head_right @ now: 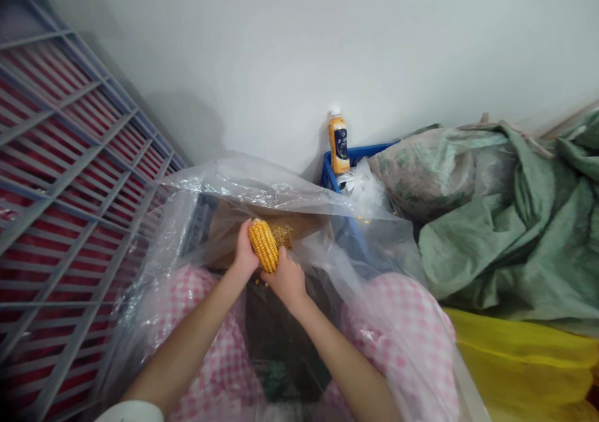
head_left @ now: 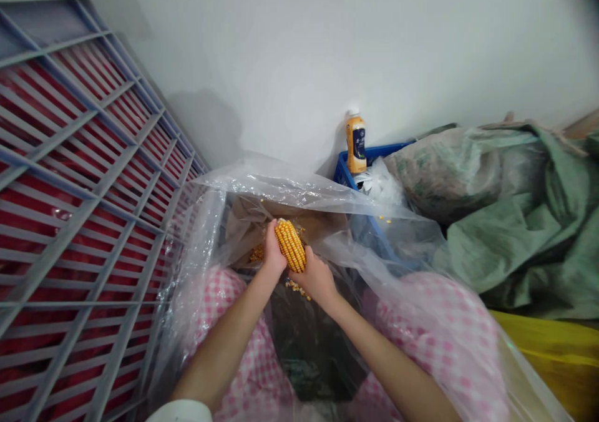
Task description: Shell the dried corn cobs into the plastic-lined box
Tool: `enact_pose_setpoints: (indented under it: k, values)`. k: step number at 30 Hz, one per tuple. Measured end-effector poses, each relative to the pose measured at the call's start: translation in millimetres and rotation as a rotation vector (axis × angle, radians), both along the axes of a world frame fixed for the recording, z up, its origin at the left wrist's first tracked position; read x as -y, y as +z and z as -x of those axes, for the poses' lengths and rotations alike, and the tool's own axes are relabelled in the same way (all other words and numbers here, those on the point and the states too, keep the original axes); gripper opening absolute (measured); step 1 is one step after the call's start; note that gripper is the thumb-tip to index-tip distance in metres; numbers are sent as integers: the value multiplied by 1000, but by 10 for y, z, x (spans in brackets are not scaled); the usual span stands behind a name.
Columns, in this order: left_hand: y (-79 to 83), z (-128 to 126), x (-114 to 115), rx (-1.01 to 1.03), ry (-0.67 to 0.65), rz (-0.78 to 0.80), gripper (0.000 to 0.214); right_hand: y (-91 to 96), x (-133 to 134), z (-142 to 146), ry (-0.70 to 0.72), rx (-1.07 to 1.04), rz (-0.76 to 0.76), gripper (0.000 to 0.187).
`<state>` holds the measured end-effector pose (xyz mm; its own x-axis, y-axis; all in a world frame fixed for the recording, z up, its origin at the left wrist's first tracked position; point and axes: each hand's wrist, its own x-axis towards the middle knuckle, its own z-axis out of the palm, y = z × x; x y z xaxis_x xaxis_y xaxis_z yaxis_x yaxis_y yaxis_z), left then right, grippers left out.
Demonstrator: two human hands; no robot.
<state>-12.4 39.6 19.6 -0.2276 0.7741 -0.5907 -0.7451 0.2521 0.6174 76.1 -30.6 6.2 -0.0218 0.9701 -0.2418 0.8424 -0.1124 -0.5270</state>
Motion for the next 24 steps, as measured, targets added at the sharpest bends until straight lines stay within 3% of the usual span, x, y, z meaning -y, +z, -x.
enact_pose_setpoints:
  k: [5, 24]
  values:
    - [48, -20, 2, 47, -7, -107, 15, 13, -43, -28, -51, -90, 30, 36]
    - [-26, -21, -22, -26, 24, -105, 9, 15, -39, -24, -37, -80, 0, 36]
